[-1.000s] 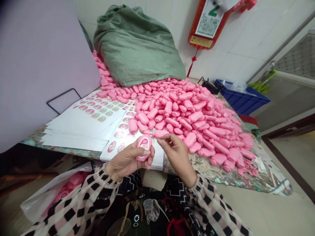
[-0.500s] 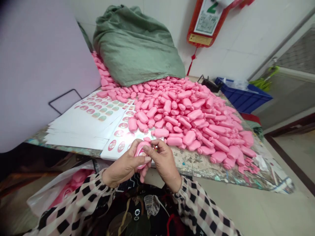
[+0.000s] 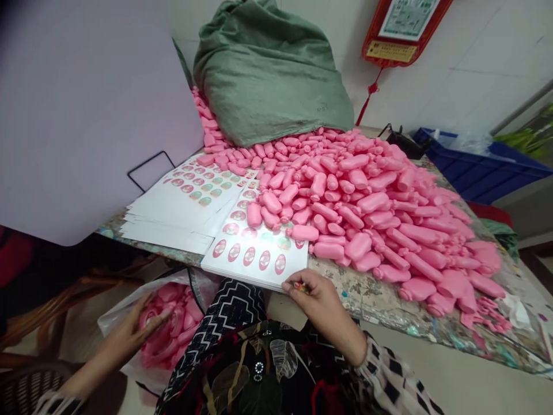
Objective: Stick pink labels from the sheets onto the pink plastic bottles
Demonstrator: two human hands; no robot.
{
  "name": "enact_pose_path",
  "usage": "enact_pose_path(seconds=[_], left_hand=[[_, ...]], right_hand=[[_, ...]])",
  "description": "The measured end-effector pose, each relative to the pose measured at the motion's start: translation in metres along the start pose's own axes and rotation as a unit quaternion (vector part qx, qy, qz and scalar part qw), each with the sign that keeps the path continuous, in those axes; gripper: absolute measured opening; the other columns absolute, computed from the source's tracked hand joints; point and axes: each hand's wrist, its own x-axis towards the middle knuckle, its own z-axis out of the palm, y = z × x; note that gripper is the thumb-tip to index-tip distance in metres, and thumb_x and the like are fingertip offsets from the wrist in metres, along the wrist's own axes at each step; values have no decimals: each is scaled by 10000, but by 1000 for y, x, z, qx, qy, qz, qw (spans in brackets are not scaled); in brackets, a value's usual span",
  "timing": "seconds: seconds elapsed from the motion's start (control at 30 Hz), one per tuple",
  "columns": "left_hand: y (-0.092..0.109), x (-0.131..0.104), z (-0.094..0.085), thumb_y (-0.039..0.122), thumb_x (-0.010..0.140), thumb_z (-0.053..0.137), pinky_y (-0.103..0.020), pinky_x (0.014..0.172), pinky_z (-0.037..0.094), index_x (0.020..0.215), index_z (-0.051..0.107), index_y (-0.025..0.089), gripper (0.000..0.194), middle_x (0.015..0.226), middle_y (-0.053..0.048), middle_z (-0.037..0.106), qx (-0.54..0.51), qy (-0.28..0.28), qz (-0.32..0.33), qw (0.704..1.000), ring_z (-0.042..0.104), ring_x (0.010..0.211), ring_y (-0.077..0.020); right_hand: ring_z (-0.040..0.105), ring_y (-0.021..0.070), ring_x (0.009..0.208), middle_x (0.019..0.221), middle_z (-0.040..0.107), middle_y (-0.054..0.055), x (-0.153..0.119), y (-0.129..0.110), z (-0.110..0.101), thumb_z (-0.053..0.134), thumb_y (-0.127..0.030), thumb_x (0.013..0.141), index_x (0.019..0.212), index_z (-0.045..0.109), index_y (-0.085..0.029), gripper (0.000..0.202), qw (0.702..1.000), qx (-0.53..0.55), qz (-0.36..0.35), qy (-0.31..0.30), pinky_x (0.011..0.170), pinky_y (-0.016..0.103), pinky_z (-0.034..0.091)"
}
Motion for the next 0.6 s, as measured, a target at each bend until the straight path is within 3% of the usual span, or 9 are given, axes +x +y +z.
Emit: enact_pose_path(seconds=[0.07, 0.17, 0.27, 0.37, 0.43, 0.5, 0.6], left_hand=[[-2, 8, -3, 613, 663, 573, -434, 970, 378, 1170, 501, 175, 674, 1222, -152, 567, 3, -6, 9, 1000, 495, 1169, -351], [31, 12, 0, 583, 697, 566, -417, 1003, 358, 1182, 516, 176, 635, 1261, -134, 552, -89, -92, 2, 992, 511, 1158, -313], [84, 5, 10, 520, 725, 594, -382, 997, 370, 1138, 567, 212, 515, 1173, -83, 613, -164, -195, 44, 966, 510, 1157, -268], [131, -2, 23, 466, 775, 579, -360, 886, 447, 1169, 563, 232, 458, 1067, -61, 650, -204, -303, 70, 928, 597, 974, -220], [157, -4, 33, 445, 793, 571, -331, 799, 473, 1171, 565, 222, 439, 1008, -60, 661, -236, -341, 84, 906, 615, 839, -183], [182, -5, 44, 433, 792, 579, -314, 746, 477, 1176, 566, 213, 443, 979, -67, 661, -283, -348, 92, 889, 614, 784, -167], [214, -5, 63, 391, 779, 617, -322, 835, 452, 1227, 530, 232, 483, 1113, -85, 617, -421, -314, 89, 846, 600, 942, -178]], right_hand=[[587, 189, 767, 827, 651, 33, 16, -1, -11, 528, -296, 831, 834, 652, -210, 151, 990, -118, -46, 58, 682, 306, 449], [593, 223, 907, 1135, 603, 81, 42, -5, -24, 469, -185, 822, 1090, 603, -211, 300, 934, -338, -60, 102, 696, 313, 449], [611, 229, 889, 1315, 485, 107, 63, -9, -28, 449, -181, 840, 1263, 487, -219, 427, 871, -487, -44, 52, 611, 300, 439], [621, 226, 854, 1261, 526, 119, 77, -10, -30, 438, -209, 869, 1266, 478, -212, 398, 846, -531, -52, -1, 587, 293, 429], [612, 235, 900, 1221, 552, 125, 81, -11, -31, 442, -208, 873, 1257, 485, -206, 387, 857, -512, -58, -1, 620, 296, 436], [589, 236, 970, 1198, 570, 115, 78, -13, -27, 482, -207, 854, 1257, 483, -213, 404, 902, -426, -68, 27, 692, 305, 448], [609, 186, 863, 1007, 646, 58, 62, -20, -7, 526, -275, 841, 1221, 477, -220, 387, 989, -117, -71, 49, 707, 298, 468]])
